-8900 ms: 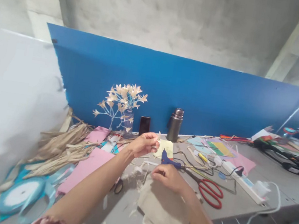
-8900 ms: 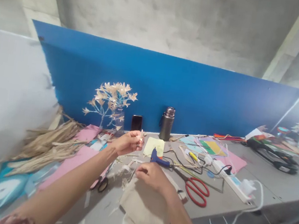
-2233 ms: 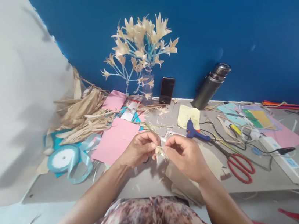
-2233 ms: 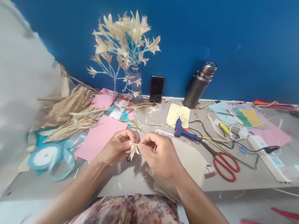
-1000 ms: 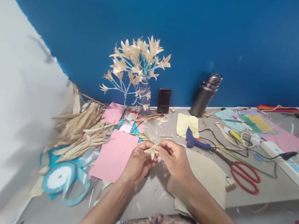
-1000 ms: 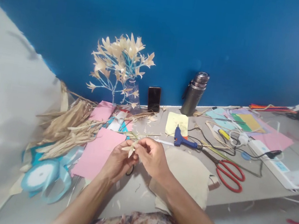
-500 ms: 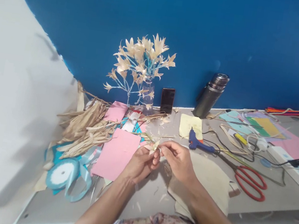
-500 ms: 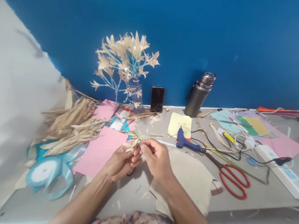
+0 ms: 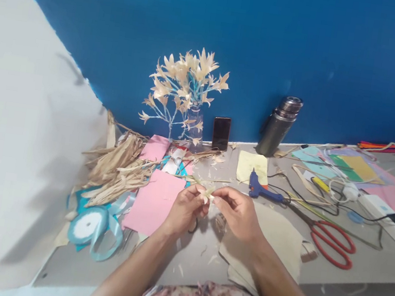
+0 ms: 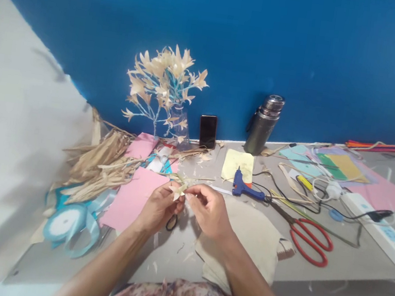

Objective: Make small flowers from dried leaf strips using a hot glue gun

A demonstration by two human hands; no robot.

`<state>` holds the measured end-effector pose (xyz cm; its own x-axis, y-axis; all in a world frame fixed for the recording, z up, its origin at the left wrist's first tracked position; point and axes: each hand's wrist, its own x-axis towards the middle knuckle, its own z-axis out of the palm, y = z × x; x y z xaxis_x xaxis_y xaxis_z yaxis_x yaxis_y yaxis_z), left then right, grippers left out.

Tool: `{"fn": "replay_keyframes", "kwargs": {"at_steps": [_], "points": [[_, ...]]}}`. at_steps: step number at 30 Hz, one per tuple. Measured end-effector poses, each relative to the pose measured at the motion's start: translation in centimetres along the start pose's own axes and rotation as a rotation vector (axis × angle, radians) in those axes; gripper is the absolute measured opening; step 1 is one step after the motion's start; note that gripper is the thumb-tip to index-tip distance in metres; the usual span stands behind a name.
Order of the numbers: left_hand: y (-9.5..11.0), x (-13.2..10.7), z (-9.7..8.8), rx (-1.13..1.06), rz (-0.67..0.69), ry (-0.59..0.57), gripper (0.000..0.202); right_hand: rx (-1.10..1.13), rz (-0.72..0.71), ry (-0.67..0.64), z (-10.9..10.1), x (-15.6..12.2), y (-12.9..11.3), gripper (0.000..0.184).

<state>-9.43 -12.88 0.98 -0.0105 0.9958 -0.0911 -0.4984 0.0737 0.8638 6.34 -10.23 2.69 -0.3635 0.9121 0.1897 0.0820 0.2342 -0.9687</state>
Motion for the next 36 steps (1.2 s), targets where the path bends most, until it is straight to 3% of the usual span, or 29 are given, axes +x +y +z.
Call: {"fn": "replay_keyframes", "kwargs": {"at_steps": [7,13,18,21,27,36], "points": [[0.6,1.2,0.8,0.089,0.001,-0.060,0.031,-0.098,-0.034,-0.045,-2.3,0.1,-0.8,0.015],[0.4,2.9,1.4,0.177,-0.045,-0.156,0.024,-0.027,-0.016,0.017,-4.0,0.8,-1.1,0.019],[-0.3,4.2,2.0,0.244,-0.096,-0.224,0.022,-0.030,0.016,-0.004,-5.2,1.4,-0.6,0.017],[-0.5,4.9,1.7,0.268,-0.114,-0.233,0.020,0.010,0.058,0.114,-5.7,1.8,0.2,0.019],[-0.4,5.9,1.4,0.166,-0.084,-0.273,0.018,0.429,0.255,0.303,-5.9,2.8,1.8,0.030],[-2.7,5.5,6.4,-0.119,-0.041,-0.064,0.017,0.675,0.338,0.537,-2.8,2.7,2.6,0.028]]}}
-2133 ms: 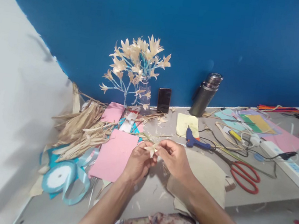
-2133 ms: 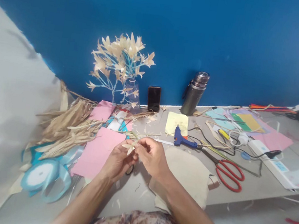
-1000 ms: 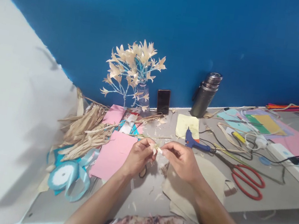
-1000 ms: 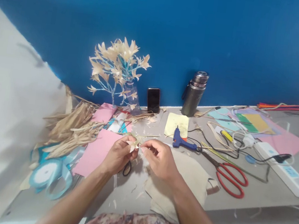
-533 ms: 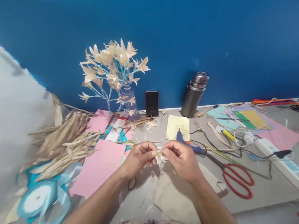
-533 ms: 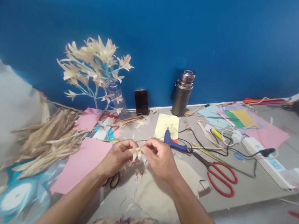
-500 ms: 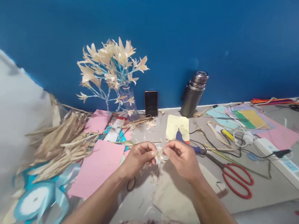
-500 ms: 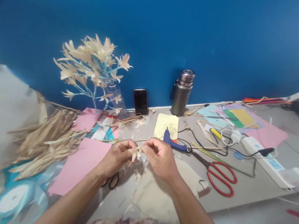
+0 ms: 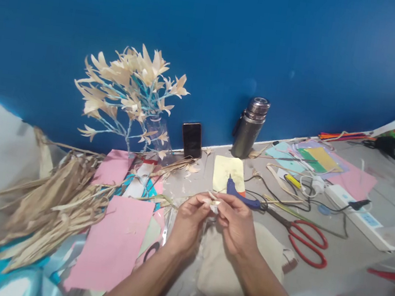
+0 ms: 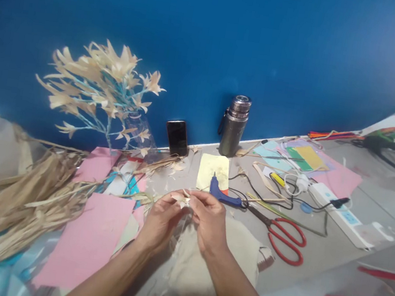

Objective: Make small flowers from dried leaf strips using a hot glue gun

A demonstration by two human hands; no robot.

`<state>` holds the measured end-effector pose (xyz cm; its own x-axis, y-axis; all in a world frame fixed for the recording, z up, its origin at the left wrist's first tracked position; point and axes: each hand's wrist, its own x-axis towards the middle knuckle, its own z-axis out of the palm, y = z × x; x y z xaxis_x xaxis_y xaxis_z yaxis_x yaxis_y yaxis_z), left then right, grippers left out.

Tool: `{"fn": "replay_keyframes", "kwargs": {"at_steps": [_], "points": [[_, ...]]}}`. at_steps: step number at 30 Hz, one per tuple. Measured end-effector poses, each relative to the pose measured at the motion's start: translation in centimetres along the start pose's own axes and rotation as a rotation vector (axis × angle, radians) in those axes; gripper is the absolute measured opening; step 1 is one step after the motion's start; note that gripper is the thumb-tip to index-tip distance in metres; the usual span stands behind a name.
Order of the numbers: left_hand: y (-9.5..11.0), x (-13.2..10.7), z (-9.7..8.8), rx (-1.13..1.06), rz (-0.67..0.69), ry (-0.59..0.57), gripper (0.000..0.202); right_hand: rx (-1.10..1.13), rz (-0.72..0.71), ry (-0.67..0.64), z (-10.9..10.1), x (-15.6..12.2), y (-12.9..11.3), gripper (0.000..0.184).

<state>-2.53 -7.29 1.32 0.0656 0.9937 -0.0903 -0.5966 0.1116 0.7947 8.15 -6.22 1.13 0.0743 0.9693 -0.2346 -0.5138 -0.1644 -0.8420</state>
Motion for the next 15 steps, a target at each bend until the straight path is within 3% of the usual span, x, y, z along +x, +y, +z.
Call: {"fn": "replay_keyframes", "kwargs": {"at_steps": [5,8,12,15], "points": [[0.2,0.2,-0.3,0.064,0.032,0.022,0.012,-0.016,-0.024,0.006,-0.4,-0.5,0.8,0.026],[1.1,0.3,-1.2,0.275,0.070,-0.009,0.009,-0.125,-0.010,-0.088,-1.2,-0.5,0.2,0.025],[2.5,0.3,-2.0,0.686,0.204,-0.179,0.011,-0.432,-0.106,-0.224,-2.2,0.4,-2.2,0.022],[3.1,0.2,-2.0,0.844,0.254,-0.328,0.014,-0.577,-0.149,-0.369,-2.4,1.1,-3.5,0.026]]}}
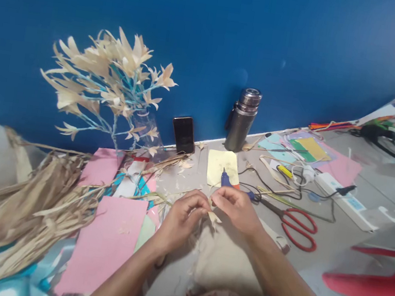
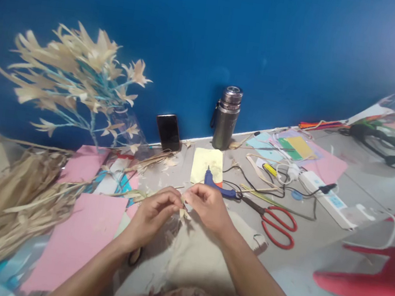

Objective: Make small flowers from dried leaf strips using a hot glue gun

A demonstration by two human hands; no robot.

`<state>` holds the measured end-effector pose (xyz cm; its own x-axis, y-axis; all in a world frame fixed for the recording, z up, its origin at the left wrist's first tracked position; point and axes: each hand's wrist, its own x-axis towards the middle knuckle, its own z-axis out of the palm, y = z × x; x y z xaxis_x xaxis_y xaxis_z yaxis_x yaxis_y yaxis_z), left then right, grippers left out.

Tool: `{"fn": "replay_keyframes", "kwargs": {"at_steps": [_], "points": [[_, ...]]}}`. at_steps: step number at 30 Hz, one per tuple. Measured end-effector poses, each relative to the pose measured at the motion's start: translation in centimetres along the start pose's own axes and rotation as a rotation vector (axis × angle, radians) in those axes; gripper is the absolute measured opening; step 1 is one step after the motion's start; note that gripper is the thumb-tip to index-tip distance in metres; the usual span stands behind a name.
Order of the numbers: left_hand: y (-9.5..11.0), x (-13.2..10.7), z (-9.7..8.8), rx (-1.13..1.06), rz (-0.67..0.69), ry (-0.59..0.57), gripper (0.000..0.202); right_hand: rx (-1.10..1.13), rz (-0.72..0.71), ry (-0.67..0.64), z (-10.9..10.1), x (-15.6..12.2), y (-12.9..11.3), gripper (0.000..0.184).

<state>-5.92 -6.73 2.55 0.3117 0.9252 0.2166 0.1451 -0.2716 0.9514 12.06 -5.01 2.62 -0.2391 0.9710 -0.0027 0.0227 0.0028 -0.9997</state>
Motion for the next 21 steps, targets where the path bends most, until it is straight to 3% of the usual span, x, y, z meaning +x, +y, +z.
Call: {"fn": "replay_keyframes", "kwargs": {"at_steps": [3,6,10,18,21], "points": [[0.1,0.0,0.0,-0.003,0.002,-0.043,0.013,-0.057,0.007,-0.007,0.0,0.4,0.2,0.022],[-0.3,0.2,0.0,-0.133,-0.085,-0.002,0.012,-0.007,0.014,0.091,0.4,0.5,0.7,0.021],[-1.1,0.7,0.3,-0.344,-0.243,0.070,0.012,0.059,0.009,0.129,0.5,0.7,0.8,0.022],[-1.6,1.8,1.9,-0.598,-0.351,0.145,0.018,0.171,0.024,0.240,1.0,0.8,0.6,0.025],[-2.5,2.9,1.3,-0.574,-0.342,0.156,0.019,-0.022,-0.020,0.217,-0.4,0.9,1.2,0.019]]}}
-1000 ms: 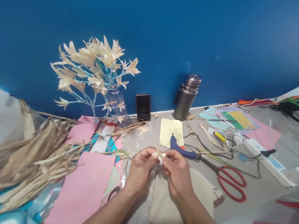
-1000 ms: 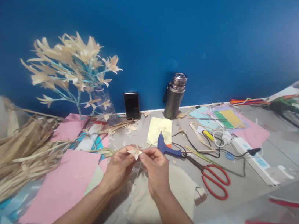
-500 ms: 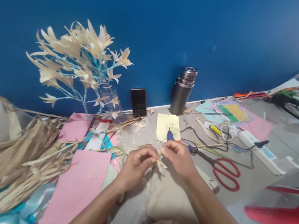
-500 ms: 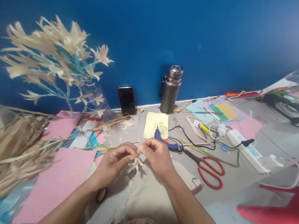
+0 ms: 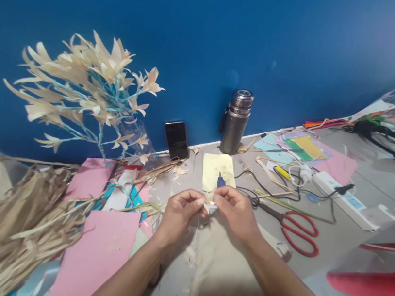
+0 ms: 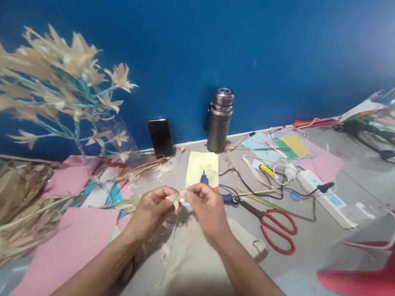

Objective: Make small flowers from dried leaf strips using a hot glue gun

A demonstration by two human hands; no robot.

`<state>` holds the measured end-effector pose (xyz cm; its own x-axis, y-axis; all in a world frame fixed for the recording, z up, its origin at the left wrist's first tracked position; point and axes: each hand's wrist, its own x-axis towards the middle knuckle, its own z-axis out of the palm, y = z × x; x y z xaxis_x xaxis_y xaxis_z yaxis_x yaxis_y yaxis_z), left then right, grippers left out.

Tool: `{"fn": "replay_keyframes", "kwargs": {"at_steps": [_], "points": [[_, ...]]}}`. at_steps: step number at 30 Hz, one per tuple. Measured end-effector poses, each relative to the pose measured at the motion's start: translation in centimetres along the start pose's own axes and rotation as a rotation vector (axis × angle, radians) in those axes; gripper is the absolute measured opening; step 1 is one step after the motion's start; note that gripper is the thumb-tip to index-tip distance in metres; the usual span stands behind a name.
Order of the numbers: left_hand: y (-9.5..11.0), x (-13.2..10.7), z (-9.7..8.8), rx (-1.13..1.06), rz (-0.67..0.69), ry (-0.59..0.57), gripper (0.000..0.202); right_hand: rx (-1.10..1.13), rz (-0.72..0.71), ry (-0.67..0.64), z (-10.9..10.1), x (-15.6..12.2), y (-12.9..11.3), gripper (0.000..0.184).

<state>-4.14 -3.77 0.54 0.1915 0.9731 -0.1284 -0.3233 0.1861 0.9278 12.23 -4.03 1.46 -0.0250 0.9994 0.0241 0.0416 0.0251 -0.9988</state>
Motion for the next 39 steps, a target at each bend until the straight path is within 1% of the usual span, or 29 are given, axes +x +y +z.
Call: {"fn": "replay_keyframes", "kwargs": {"at_steps": [1,3,5,7,9,13,17,19,22,24,26,28,30,32,33,34,36,39], "points": [[0.0,0.7,-0.4,0.012,0.006,0.011,0.019,-0.144,-0.048,-0.002,-0.8,0.3,0.3,0.017],[0.1,2.3,-1.2,-0.007,-0.025,0.031,0.022,-0.528,-0.144,0.004,-2.6,1.0,1.1,0.014],[0.0,4.0,-1.9,-0.055,-0.099,0.050,0.025,-0.888,-0.221,0.017,-4.2,1.8,2.1,0.020],[-0.2,5.5,-2.2,-0.071,-0.175,0.058,0.025,-1.102,-0.231,-0.045,-5.1,2.5,2.9,0.028],[-0.8,6.7,-2.2,-0.040,-0.216,0.094,0.023,-1.183,-0.208,-0.124,-5.4,2.9,3.4,0.031],[-2.2,7.7,-2.3,0.051,-0.229,0.227,0.018,-1.184,-0.188,-0.209,-5.7,3.1,3.2,0.031],[-2.9,7.8,-2.5,0.087,-0.228,0.247,0.015,-1.174,-0.243,-0.326,-6.3,3.0,2.7,0.044],[-2.9,7.8,-2.6,0.081,-0.201,0.248,0.015,-1.204,-0.235,-0.317,-6.5,3.0,2.8,0.043],[-2.9,7.8,-2.5,0.082,-0.183,0.244,0.017,-1.226,-0.224,-0.254,-6.8,3.3,3.2,0.030],[-3.0,7.8,-2.5,0.093,-0.185,0.243,0.019,-1.170,-0.251,-0.197,-7.5,3.6,3.4,0.027],[-2.9,7.7,-2.5,0.110,-0.174,0.237,0.020,-1.043,-0.272,-0.076,-8.5,4.0,3.4,0.028],[-2.8,7.6,-2.5,0.138,-0.161,0.221,0.021,-0.802,-0.239,0.065,-9.5,4.2,3.3,0.032],[-2.5,7.3,-2.4,0.164,-0.138,0.183,0.021,-0.419,-0.148,0.127,-10.2,4.3,3.1,0.037],[-2.1,7.1,-2.2,0.183,-0.085,0.122,0.020,-0.021,-0.054,0.103,-10.1,4.1,3.0,0.041],[-1.9,6.9,-2.1,0.186,-0.042,0.092,0.019,0.124,-0.025,0.074,-9.9,3.9,2.9,0.043],[-1.7,6.8,-2.0,0.184,0.007,0.067,0.017,0.215,-0.006,0.042,-9.5,3.6,3.0,0.045],[-1.5,6.7,-1.8,0.177,0.099,0.034,0.014,0.261,0.032,-0.016,-8.7,3.1,3.2,0.046],[-1.7,6.7,-1.8,0.174,0.188,0.015,0.012,0.188,0.098,-0.059,-7.8,2.6,3.7,0.048]]}}
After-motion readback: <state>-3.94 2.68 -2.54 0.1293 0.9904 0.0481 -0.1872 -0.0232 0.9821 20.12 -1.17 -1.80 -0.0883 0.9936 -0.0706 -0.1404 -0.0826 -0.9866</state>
